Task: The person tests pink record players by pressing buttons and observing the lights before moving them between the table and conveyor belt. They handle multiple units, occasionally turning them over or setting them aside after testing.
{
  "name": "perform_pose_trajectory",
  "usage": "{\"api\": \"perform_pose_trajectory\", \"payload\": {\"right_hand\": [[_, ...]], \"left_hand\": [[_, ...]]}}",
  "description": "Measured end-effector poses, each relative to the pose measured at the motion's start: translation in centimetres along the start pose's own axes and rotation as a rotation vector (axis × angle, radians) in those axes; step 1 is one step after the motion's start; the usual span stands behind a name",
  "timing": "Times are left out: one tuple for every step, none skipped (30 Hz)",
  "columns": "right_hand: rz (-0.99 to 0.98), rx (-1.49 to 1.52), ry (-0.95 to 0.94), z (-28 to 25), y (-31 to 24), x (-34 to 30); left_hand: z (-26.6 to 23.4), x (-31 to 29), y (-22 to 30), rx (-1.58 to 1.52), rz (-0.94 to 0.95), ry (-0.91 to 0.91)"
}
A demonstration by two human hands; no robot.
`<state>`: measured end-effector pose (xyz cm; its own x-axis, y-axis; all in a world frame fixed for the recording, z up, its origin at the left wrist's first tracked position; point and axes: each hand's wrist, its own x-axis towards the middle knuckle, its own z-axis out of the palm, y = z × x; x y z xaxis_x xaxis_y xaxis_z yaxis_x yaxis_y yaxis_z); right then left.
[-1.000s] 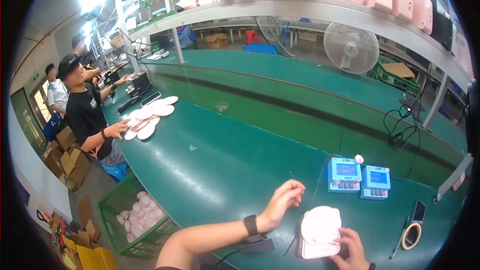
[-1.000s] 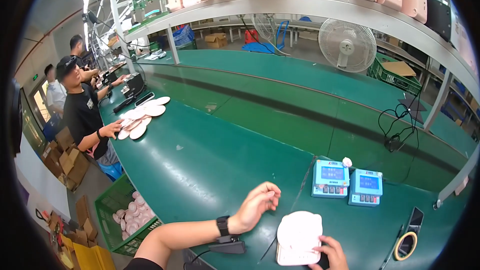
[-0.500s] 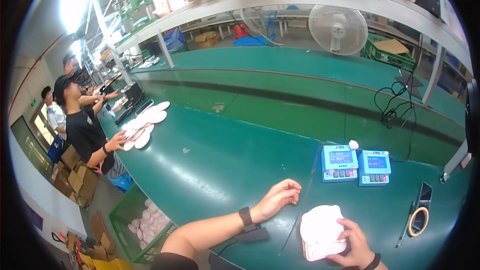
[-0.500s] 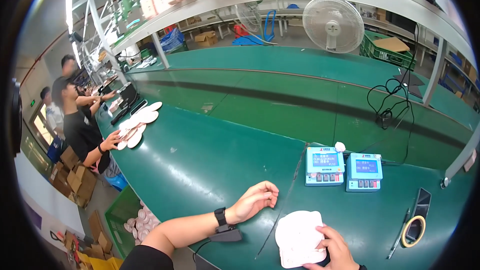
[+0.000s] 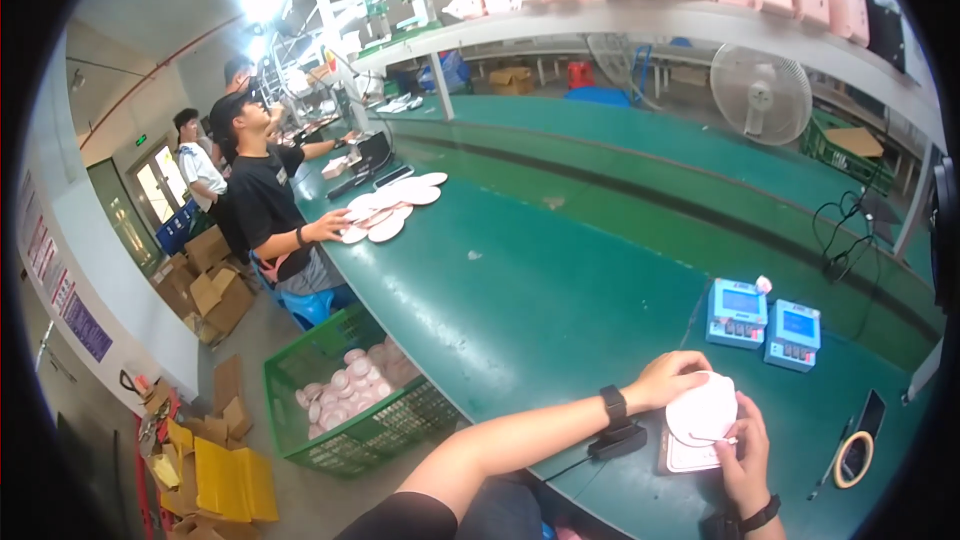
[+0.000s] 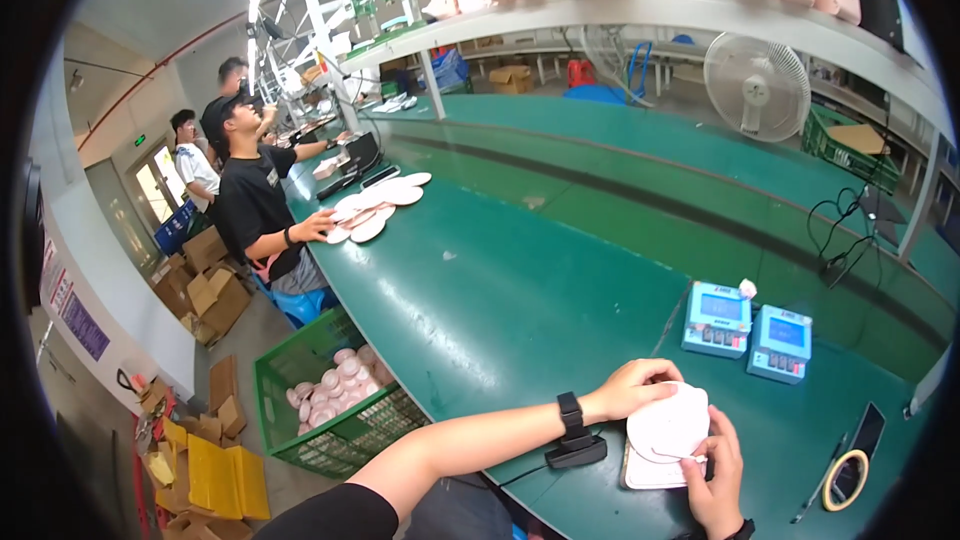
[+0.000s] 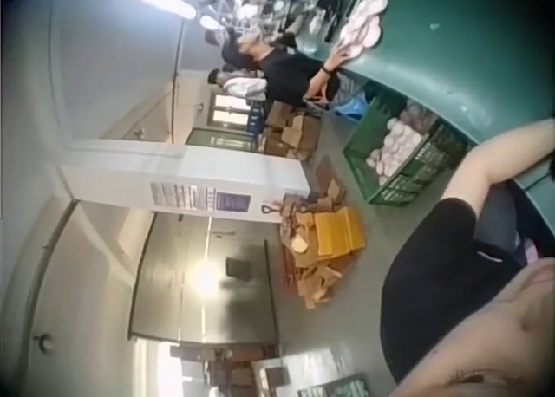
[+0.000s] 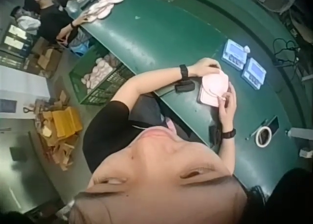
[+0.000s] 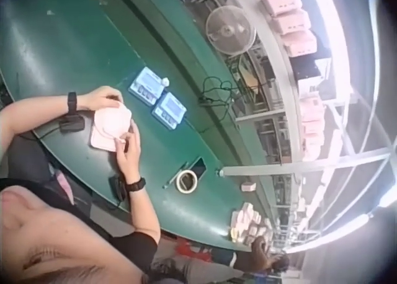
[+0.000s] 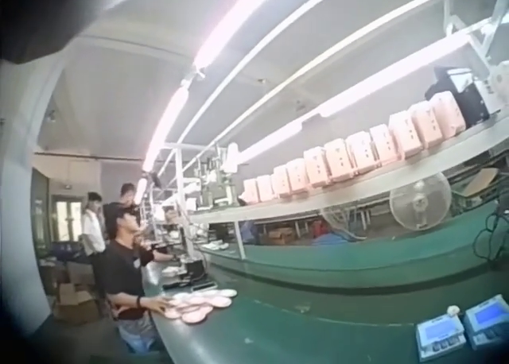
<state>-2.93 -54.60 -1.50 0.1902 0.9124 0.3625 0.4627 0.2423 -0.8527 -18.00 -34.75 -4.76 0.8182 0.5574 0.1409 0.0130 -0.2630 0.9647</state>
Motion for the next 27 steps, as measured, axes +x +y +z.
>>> {"api": "perform_pose_trajectory", "payload": {"right_hand": [[0.017,0.0,0.002,0.2,-0.2,-0.1],[0.035,0.001,0.003,0.5,-0.3,-0.1],[0.063,0.003,0.005,0.5,-0.1,-0.1],[0.071,0.001,0.014,0.3,0.1,-0.2],[0.067,0.007,0.021,0.2,0.3,-0.1],[0.068,0.017,0.021,0.1,0.4,-0.1],[0.069,0.027,0.02,0.1,0.4,-0.2],[0.083,0.03,0.019,0.3,0.4,-0.5],[0.067,0.033,0.023,0.3,0.6,-0.4],[0.052,0.036,0.027,0.4,0.7,-0.2],[0.036,0.04,0.032,0.4,0.8,-0.1],[0.044,0.047,0.033,0.5,1.0,0.0],[0.038,0.048,0.03,0.4,1.1,0.1],[0.032,0.049,0.028,0.3,1.2,0.1],[0.025,0.049,0.027,0.2,1.3,0.1],[0.03,0.055,0.031,0.3,1.3,0.0],[0.041,0.077,0.031,0.4,1.4,-0.2],[0.047,0.096,0.03,0.3,1.4,-0.1],[0.052,0.114,0.029,0.2,1.4,0.0],[0.049,0.115,0.031,0.1,1.5,0.0],[0.066,0.114,0.025,0.1,1.5,-0.1],[0.084,0.112,0.018,0.0,1.6,-0.2],[0.102,0.109,0.01,0.0,1.7,-0.2],[0.109,0.111,0.005,0.0,1.6,-0.3],[0.099,0.108,0.012,0.0,1.5,-0.2],[0.089,0.106,0.019,0.1,1.3,0.0],[0.075,0.1,0.025,0.0,1.2,0.0]], "left_hand": [[0.2,0.6,-0.3,-0.049,0.005,-0.016],[0.2,1.0,-0.7,-0.043,0.023,-0.024],[0.1,0.8,-0.9,-0.111,0.054,-0.025],[0.1,-0.2,-0.9,-0.184,0.073,-0.026],[0.2,-0.8,-1.0,-0.258,0.089,-0.024],[0.2,-1.2,-0.6,-0.265,0.078,-0.029],[0.1,-1.4,-0.2,-0.219,0.079,-0.026],[0.0,-1.5,0.2,-0.173,0.079,-0.023],[-0.3,-1.3,0.5,-0.122,0.088,-0.017],[-0.4,-1.1,0.6,-0.123,0.084,-0.017],[-0.4,-1.0,0.6,-0.119,0.089,-0.017],[-0.5,-1.2,0.6,-0.112,0.088,-0.018],[-0.6,-1.3,0.5,-0.104,0.087,-0.021],[-0.6,-1.3,0.5,-0.102,0.078,-0.025],[-0.6,-1.2,0.6,-0.091,0.084,-0.022],[-0.6,-1.2,0.6,-0.08,0.091,-0.02],[-0.6,-1.2,0.6,-0.069,0.1,-0.017],[-0.5,-1.1,0.6,-0.065,0.1,-0.019],[-0.4,-1.3,0.5,-0.059,0.104,-0.016],[-0.3,-1.4,0.4,-0.053,0.107,-0.012],[-0.3,-1.4,0.5,-0.05,0.112,-0.009],[-0.4,-1.2,0.5,-0.05,0.114,-0.011],[-0.5,-1.0,0.6,-0.041,0.122,-0.017],[-0.5,-1.3,0.7,-0.035,0.12,-0.021],[-0.4,-1.4,0.8,-0.03,0.119,-0.024],[-0.5,-1.5,0.8,-0.036,0.111,-0.022],[-0.6,-1.4,1.0,-0.036,0.109,-0.019]]}}
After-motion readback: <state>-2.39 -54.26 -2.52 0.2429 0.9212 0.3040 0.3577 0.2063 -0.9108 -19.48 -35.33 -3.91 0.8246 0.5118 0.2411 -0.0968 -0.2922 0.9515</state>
